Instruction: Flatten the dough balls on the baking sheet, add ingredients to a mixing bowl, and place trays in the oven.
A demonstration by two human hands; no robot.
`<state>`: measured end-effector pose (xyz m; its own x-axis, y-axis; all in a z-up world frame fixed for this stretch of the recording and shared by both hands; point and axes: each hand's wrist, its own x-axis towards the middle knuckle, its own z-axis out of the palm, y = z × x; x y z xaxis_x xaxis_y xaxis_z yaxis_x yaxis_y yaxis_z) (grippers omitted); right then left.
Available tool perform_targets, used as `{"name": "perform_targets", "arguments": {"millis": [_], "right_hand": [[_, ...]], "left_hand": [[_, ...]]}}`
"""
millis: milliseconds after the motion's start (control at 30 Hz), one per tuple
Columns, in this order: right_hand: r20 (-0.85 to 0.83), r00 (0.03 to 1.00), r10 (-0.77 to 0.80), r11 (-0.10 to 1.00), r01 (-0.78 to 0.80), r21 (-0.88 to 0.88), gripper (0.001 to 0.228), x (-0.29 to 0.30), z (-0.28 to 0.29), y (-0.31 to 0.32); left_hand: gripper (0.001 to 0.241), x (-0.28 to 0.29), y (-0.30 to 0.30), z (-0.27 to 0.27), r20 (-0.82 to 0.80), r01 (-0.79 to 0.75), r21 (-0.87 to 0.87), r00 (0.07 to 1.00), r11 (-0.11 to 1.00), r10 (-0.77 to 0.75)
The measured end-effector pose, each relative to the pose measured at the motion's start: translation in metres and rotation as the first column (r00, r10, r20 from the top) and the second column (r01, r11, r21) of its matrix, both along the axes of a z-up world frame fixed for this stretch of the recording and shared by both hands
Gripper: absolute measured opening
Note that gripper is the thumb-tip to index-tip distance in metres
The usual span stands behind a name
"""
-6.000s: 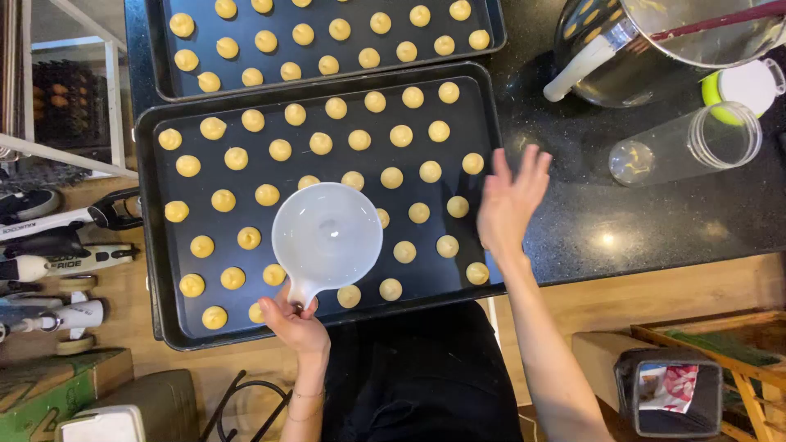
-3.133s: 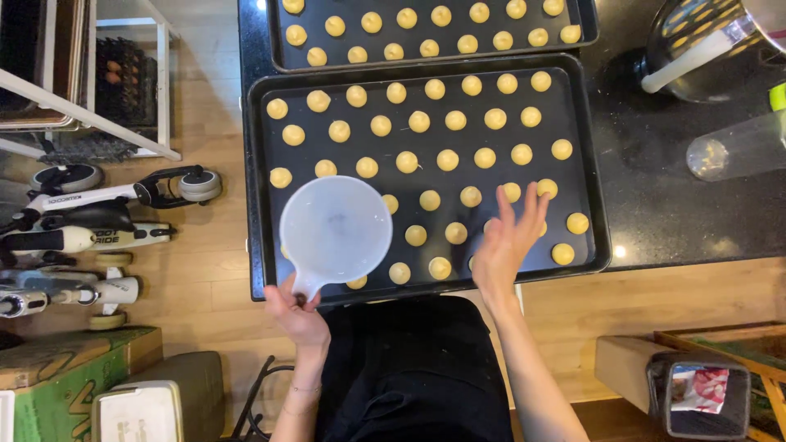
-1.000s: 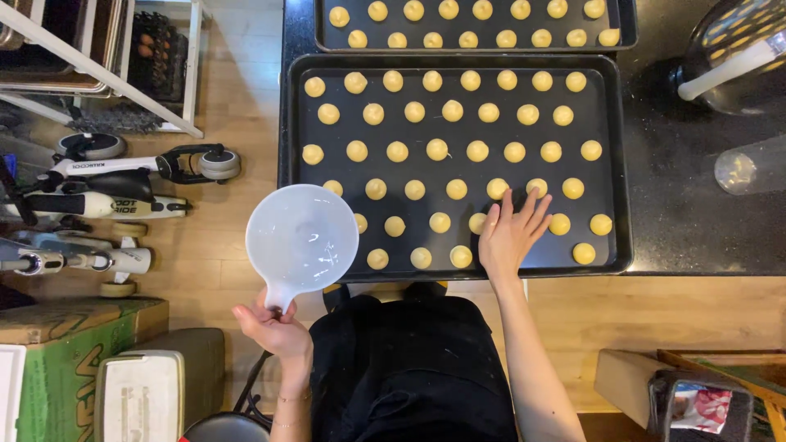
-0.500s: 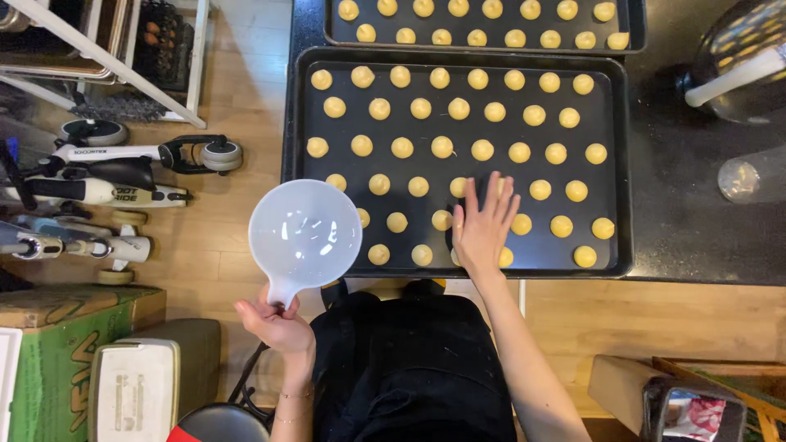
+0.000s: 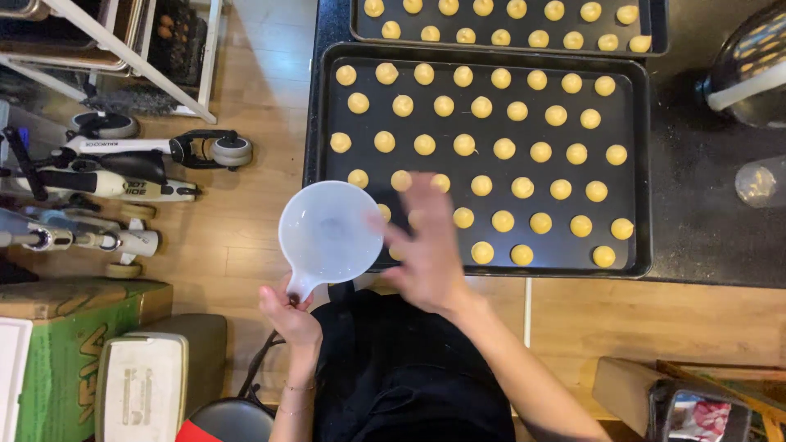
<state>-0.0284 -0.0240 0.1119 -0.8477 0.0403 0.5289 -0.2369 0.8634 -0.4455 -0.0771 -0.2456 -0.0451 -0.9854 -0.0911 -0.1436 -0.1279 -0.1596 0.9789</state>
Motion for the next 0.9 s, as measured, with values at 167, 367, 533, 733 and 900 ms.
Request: {"name": "perform_targets", "arguments": {"millis": [167,367,533,733,900], "right_hand": [[0.214,0.973,0.087,0.94,-0.151,0.306,0.06,-0.027,0.001,-0.019],[0.041,0.916,-0.398,0.893,0.398,-0.21,0.052,-0.02,-0.05,0.02],[0.236,0.586,-0.775,0.626,0.765,0.154,0.043,-0.019,-0.144,0.044],[0.144,0.566,-0.812,0.582,0.761,0.288,0.046,-0.029,-0.157,0.031],[0.104,0.565,-0.818,0.561,0.747,0.357,0.047,-0.035,-0.149,0.016]], "left_hand": [[0.085,-0.013,-0.012,-0.009,0.076,0.058,-0.005,0.996,0.998,-0.057],[0.086,-0.041,-0.051,-0.024,0.031,0.099,0.144,0.994,0.985,-0.105],[0.082,-0.074,-0.09,-0.016,0.012,0.004,0.084,1.0,0.996,-0.005],[0.083,-0.105,-0.128,-0.016,0.004,0.0,0.107,1.0,0.994,-0.001],[0.086,-0.113,-0.138,-0.03,-0.023,0.081,0.134,0.997,0.988,-0.079]]}}
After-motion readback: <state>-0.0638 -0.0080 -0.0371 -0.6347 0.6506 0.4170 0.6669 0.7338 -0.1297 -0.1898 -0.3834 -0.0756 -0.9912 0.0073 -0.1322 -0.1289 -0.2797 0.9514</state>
